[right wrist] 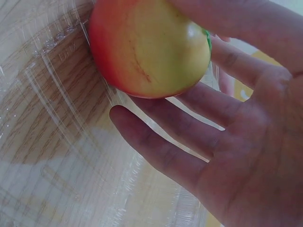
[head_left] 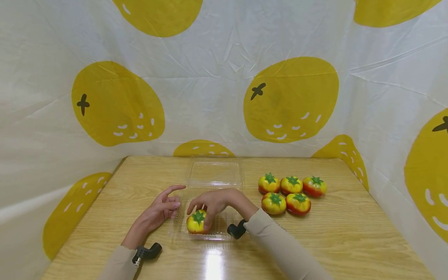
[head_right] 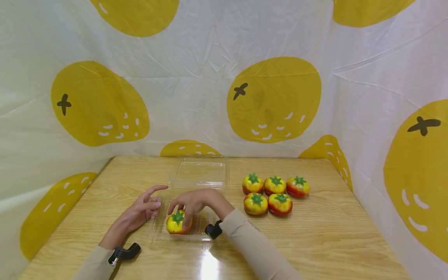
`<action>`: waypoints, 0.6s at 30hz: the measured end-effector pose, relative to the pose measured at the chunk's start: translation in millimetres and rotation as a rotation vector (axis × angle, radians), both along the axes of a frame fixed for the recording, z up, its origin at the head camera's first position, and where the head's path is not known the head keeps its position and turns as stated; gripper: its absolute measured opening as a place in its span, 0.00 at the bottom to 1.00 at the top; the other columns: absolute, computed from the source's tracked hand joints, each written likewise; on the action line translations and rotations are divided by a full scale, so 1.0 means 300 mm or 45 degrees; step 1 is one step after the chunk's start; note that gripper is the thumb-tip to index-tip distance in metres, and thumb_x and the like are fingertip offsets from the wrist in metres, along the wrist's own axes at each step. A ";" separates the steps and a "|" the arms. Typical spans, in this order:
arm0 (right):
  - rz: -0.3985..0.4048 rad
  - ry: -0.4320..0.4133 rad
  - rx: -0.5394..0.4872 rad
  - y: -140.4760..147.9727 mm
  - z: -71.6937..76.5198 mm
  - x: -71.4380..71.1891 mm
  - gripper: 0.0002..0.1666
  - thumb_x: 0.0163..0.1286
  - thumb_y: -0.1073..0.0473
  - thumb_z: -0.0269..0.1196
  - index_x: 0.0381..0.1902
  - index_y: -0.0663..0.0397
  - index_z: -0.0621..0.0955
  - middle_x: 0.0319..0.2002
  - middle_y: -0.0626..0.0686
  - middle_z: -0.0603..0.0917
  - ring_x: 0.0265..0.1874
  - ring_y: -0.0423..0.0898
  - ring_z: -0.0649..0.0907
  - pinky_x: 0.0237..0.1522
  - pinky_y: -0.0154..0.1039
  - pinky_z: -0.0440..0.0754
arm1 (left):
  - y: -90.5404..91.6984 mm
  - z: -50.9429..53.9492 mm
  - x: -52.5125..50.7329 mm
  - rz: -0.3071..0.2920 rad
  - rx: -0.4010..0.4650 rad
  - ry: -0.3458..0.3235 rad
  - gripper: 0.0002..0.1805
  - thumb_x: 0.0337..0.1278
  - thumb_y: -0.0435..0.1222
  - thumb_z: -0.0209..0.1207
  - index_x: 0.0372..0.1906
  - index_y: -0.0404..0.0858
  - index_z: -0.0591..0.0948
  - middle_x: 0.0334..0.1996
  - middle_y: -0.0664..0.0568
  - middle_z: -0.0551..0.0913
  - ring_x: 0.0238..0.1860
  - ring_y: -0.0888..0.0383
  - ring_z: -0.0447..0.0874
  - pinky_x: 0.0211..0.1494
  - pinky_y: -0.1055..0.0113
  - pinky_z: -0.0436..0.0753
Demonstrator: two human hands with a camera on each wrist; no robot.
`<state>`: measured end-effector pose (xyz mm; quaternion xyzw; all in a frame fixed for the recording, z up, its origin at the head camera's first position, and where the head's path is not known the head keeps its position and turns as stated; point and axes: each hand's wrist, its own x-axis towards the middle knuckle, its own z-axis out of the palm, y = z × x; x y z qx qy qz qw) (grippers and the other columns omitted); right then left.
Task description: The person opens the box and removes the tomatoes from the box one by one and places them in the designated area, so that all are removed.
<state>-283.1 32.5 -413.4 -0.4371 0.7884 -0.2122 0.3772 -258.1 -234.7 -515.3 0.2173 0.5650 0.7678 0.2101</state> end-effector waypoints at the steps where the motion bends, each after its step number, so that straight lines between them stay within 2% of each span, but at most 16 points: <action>1: 0.000 -0.008 -0.002 -0.001 0.000 0.000 0.40 0.58 0.60 0.78 0.68 0.46 0.77 0.64 0.50 0.81 0.61 0.40 0.79 0.60 0.30 0.77 | 0.001 0.000 0.001 0.003 0.003 -0.003 0.32 0.74 0.21 0.46 0.77 0.44 0.62 0.27 0.59 0.81 0.24 0.65 0.81 0.30 0.75 0.82; 10: 0.001 -0.021 -0.019 -0.002 -0.008 -0.002 0.38 0.57 0.62 0.77 0.66 0.47 0.78 0.55 0.49 0.83 0.49 0.36 0.81 0.53 0.27 0.80 | 0.001 -0.003 0.000 -0.004 0.008 0.005 0.32 0.74 0.22 0.47 0.77 0.43 0.62 0.28 0.59 0.82 0.24 0.65 0.82 0.30 0.74 0.83; 14: -0.001 -0.014 -0.031 0.002 0.000 -0.005 0.37 0.57 0.62 0.76 0.65 0.45 0.78 0.55 0.49 0.82 0.50 0.37 0.81 0.52 0.28 0.80 | 0.000 -0.007 -0.001 -0.013 0.017 -0.008 0.32 0.74 0.22 0.47 0.77 0.43 0.62 0.29 0.59 0.82 0.25 0.65 0.82 0.30 0.73 0.83; 18: 0.004 0.045 -0.058 0.009 0.018 -0.006 0.36 0.58 0.61 0.76 0.65 0.42 0.79 0.58 0.48 0.82 0.53 0.38 0.80 0.54 0.29 0.80 | 0.000 -0.006 -0.002 -0.017 0.024 -0.017 0.32 0.74 0.22 0.47 0.77 0.43 0.62 0.29 0.59 0.82 0.25 0.65 0.83 0.30 0.73 0.84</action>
